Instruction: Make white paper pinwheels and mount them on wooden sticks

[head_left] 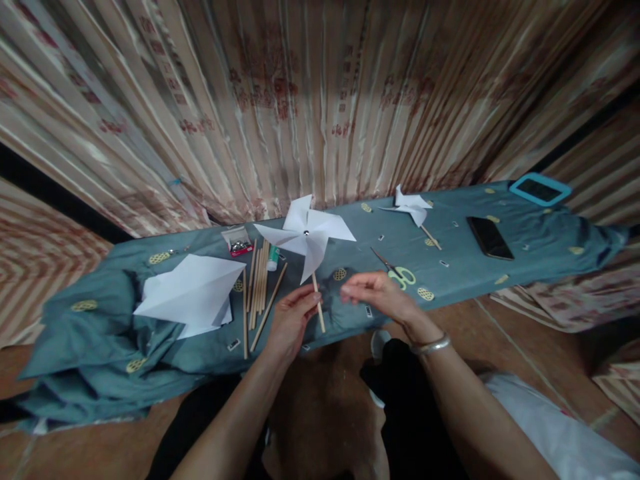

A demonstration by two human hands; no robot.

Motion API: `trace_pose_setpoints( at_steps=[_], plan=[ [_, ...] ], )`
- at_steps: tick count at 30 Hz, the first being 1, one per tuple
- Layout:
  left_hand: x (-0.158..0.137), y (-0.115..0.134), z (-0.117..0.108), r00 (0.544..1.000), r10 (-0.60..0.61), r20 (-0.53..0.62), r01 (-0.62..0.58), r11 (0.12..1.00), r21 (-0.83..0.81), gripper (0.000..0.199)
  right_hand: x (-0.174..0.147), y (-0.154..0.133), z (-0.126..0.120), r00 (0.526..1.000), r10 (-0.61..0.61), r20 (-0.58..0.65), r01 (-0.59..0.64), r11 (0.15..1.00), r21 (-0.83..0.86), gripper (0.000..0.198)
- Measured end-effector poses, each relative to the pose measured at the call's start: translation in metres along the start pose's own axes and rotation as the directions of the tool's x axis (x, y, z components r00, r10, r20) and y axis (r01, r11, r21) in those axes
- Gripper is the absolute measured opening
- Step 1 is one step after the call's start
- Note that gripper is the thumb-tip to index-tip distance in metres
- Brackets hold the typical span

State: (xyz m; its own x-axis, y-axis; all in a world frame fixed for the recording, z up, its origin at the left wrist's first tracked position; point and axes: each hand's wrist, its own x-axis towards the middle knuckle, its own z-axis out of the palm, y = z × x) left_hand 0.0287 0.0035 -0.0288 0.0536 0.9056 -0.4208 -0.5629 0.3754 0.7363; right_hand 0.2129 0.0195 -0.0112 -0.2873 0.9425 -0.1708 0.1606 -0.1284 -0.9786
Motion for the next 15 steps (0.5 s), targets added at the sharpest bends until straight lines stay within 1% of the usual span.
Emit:
trace_pose_setpoints(
  at_steps=[1,2,3,4,5,6,7,9,12,15],
  plan=[
    [-0.001,-0.001,0.0,1.0,-0.01,-0.006,0.01,1.0,0.002,0.041,0.002,0.001,-0.01,0.988,-0.036,-0.15,0.037,0.999,0.0,0.03],
    [-0.002,-0.002,0.0,1.0,-0.024,-0.008,0.024,1.0,0.007,0.042,0.004,0.003,-0.02,0.95,-0.074,-0.303,0.078,0.997,0.001,0.029],
    [-0.003,-0.003,0.0,0.999,-0.039,-0.008,0.039,0.999,0.012,0.042,0.007,0.005,-0.029,0.888,-0.11,-0.446,0.12,0.993,-0.007,0.029],
    [-0.004,-0.004,0.0,0.999,-0.054,-0.006,0.054,0.998,0.017,0.043,0.009,0.008,-0.037,0.825,-0.142,-0.547,0.158,0.987,-0.018,0.029],
    [-0.006,-0.005,0.0,0.998,-0.068,0.0,0.068,0.997,0.023,0.043,0.012,0.01,-0.042,0.772,-0.165,-0.614,0.191,0.981,-0.023,0.03],
    [-0.007,-0.006,0.0,0.997,-0.079,0.007,0.079,0.996,0.03,0.043,0.014,0.012,-0.046,0.735,-0.186,-0.652,0.22,0.975,-0.029,0.032],
    [-0.009,-0.008,0.0,0.996,-0.091,0.015,0.09,0.995,0.037,0.043,0.016,0.014,-0.049,0.714,-0.206,-0.669,0.244,0.969,-0.038,0.034],
    [-0.011,-0.01,0.0,0.993,-0.113,0.029,0.111,0.992,0.052,0.044,0.018,0.016,-0.05,0.704,-0.242,-0.668,0.27,0.961,-0.064,0.037],
    [-0.013,-0.011,0.001,0.99,-0.132,0.04,0.13,0.989,0.065,0.044,0.019,0.015,-0.047,0.722,-0.266,-0.639,0.252,0.961,-0.115,0.036],
    [-0.012,-0.011,0.001,0.991,-0.125,0.045,0.122,0.99,0.066,0.043,0.019,0.013,-0.043,0.744,-0.247,-0.621,0.221,0.968,-0.12,0.032]
  ],
)
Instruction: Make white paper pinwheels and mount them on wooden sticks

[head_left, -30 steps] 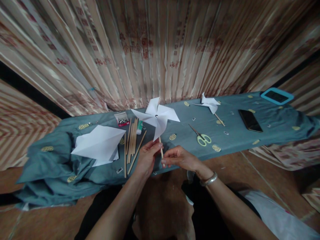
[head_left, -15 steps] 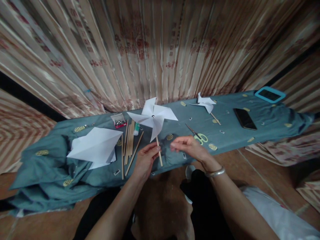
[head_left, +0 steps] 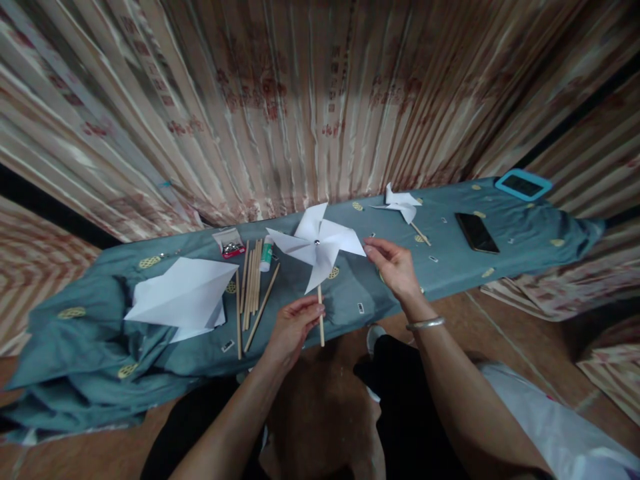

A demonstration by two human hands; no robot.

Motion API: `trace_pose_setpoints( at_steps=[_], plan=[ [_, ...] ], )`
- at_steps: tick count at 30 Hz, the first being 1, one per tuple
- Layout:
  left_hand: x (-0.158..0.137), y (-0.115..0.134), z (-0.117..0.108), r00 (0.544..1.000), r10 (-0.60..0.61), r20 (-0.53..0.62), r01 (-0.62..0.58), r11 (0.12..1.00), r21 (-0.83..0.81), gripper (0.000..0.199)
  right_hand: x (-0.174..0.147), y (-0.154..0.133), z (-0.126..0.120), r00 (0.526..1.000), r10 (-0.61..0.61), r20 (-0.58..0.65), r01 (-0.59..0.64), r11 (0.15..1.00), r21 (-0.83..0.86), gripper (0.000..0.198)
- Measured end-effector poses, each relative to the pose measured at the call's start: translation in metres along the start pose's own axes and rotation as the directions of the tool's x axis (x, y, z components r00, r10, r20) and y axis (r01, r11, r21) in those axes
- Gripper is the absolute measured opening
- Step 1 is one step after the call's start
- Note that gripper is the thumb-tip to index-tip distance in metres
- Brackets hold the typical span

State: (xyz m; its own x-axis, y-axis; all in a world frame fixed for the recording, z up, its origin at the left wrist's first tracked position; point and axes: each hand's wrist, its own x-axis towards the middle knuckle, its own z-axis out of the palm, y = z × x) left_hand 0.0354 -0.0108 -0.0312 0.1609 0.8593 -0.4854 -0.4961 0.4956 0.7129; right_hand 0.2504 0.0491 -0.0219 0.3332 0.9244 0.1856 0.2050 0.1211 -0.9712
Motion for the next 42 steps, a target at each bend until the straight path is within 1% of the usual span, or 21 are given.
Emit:
trace_pose_setpoints(
  at_steps=[7,14,20,25,31,42],
  plan=[
    [0.004,0.002,-0.001,0.999,0.035,-0.018,-0.035,0.999,-0.012,0.041,-0.005,-0.007,0.009,0.997,0.062,0.037,-0.065,0.994,0.087,0.026],
    [0.005,0.002,-0.003,0.998,0.06,-0.032,-0.061,0.998,-0.017,0.04,-0.011,-0.012,0.015,0.992,0.122,0.044,-0.126,0.986,0.113,0.03],
    [0.006,0.002,-0.002,0.997,0.057,-0.042,-0.058,0.998,-0.018,0.042,-0.015,-0.016,0.022,0.98,0.185,0.074,-0.194,0.971,0.139,0.033],
    [0.006,0.003,-0.001,0.997,0.064,-0.044,-0.065,0.998,-0.026,0.04,-0.019,-0.018,0.027,0.974,0.182,0.133,-0.197,0.974,0.11,0.034],
    [0.006,0.003,-0.001,0.997,0.072,-0.041,-0.073,0.997,-0.015,0.04,-0.026,-0.018,0.031,0.97,0.145,0.194,-0.153,0.988,0.03,0.04],
    [0.007,0.003,-0.002,0.996,0.082,-0.035,-0.082,0.997,-0.009,0.038,-0.038,-0.024,0.042,0.954,0.135,0.268,-0.153,0.987,0.049,0.042]
  ],
)
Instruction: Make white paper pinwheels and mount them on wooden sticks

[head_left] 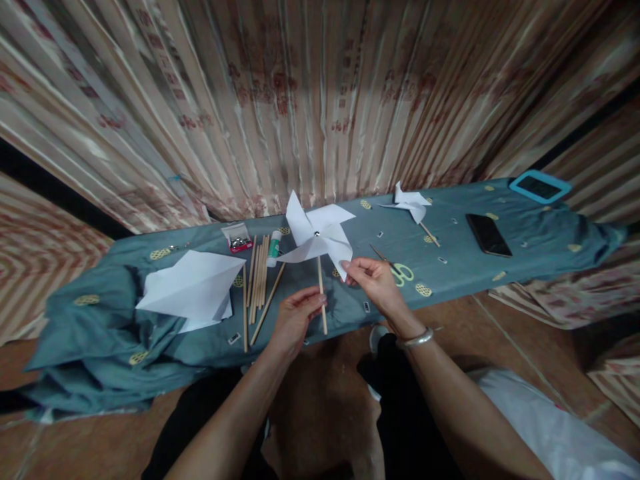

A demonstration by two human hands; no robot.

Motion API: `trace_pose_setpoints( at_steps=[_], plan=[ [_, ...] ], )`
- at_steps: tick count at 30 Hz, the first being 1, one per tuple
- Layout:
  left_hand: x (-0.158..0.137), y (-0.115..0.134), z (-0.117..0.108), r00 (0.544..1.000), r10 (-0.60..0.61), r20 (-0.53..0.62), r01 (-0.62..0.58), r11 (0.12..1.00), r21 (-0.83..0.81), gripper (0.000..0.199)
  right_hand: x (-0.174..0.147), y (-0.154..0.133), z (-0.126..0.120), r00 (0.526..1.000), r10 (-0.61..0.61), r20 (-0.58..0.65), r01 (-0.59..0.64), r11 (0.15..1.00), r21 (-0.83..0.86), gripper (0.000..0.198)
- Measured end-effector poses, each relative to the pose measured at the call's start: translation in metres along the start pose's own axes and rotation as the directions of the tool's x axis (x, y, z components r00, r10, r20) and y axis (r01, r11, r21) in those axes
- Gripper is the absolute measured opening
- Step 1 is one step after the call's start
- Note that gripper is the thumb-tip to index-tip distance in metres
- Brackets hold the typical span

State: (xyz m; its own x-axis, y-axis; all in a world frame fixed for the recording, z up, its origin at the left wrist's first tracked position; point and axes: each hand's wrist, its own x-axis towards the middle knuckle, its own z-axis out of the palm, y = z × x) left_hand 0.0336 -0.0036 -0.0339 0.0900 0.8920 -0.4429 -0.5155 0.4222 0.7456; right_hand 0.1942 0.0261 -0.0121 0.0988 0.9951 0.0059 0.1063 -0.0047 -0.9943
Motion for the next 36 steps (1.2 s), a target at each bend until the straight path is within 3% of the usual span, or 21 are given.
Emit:
trace_pose_setpoints(
  at_steps=[26,36],
  plan=[
    [-0.001,-0.003,0.0,1.0,-0.013,0.023,0.013,1.0,-0.005,0.037,-0.008,0.005,0.019,0.99,0.036,0.139,-0.042,0.998,0.041,0.044],
    [-0.002,-0.002,0.0,1.0,-0.02,0.022,0.02,1.0,-0.017,0.036,-0.009,0.007,0.012,0.99,-0.061,0.124,0.082,0.982,-0.172,0.045]
  ],
)
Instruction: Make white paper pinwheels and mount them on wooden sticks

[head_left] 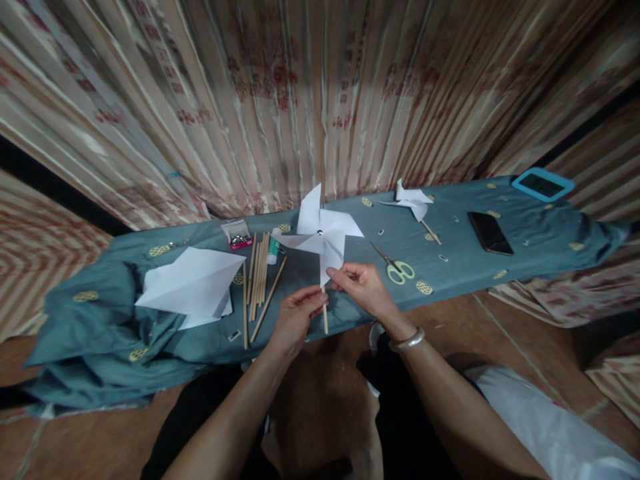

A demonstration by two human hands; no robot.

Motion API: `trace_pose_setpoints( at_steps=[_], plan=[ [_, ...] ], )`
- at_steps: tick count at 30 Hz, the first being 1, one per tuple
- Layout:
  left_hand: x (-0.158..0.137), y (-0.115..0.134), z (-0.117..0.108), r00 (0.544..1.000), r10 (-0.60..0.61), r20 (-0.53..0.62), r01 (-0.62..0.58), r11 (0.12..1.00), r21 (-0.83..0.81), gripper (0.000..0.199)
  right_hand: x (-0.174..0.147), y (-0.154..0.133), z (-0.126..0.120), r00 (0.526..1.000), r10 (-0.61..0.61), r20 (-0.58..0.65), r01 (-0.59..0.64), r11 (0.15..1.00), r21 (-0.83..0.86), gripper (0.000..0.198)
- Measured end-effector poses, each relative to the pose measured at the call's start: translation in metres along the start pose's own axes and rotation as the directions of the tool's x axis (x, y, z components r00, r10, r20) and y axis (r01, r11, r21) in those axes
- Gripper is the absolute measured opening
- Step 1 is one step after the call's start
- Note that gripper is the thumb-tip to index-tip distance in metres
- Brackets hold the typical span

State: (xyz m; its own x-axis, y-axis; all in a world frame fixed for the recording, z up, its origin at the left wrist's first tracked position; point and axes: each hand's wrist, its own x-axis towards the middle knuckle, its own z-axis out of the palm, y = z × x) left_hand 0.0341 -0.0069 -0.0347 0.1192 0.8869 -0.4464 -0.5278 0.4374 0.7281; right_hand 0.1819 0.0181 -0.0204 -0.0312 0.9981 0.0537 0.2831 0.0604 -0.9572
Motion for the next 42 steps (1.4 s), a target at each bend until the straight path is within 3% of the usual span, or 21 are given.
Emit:
trace_pose_setpoints(
  at_steps=[2,4,8,11,15,21,35,42],
  plan=[
    [0.0,0.002,0.0,1.0,-0.001,-0.006,0.001,1.0,-0.005,0.037,0.001,-0.002,-0.01,0.999,-0.014,-0.039,0.013,1.0,-0.027,0.046],
    [-0.001,0.003,0.0,1.0,-0.008,-0.011,0.008,1.0,-0.011,0.038,0.004,-0.003,-0.023,0.988,-0.025,-0.153,0.022,1.0,-0.022,0.047],
    [-0.003,0.004,0.001,0.999,-0.04,-0.004,0.04,0.999,-0.007,0.041,0.014,0.002,-0.05,0.896,-0.04,-0.442,0.05,0.999,0.011,0.039],
    [-0.005,0.004,0.001,0.998,-0.06,0.011,0.06,0.998,0.006,0.041,0.019,0.009,-0.064,0.84,-0.077,-0.537,0.102,0.995,0.017,0.032],
    [-0.007,0.003,-0.001,0.995,-0.091,0.043,0.089,0.995,0.037,0.041,0.023,0.016,-0.071,0.847,-0.117,-0.519,0.118,0.993,-0.032,0.035],
    [-0.007,0.001,-0.002,0.989,-0.129,0.071,0.125,0.991,0.054,0.04,0.025,0.019,-0.068,0.902,-0.014,-0.432,0.034,0.999,0.039,0.034],
    [-0.008,0.006,-0.001,0.995,-0.087,0.053,0.084,0.995,0.053,0.034,0.024,0.012,-0.057,0.914,0.118,-0.389,-0.039,0.978,0.206,0.025],
    [-0.007,0.006,0.0,0.996,-0.076,0.044,0.074,0.996,0.057,0.036,0.021,0.01,-0.051,0.924,0.111,-0.365,-0.036,0.978,0.207,0.023]
  ],
)
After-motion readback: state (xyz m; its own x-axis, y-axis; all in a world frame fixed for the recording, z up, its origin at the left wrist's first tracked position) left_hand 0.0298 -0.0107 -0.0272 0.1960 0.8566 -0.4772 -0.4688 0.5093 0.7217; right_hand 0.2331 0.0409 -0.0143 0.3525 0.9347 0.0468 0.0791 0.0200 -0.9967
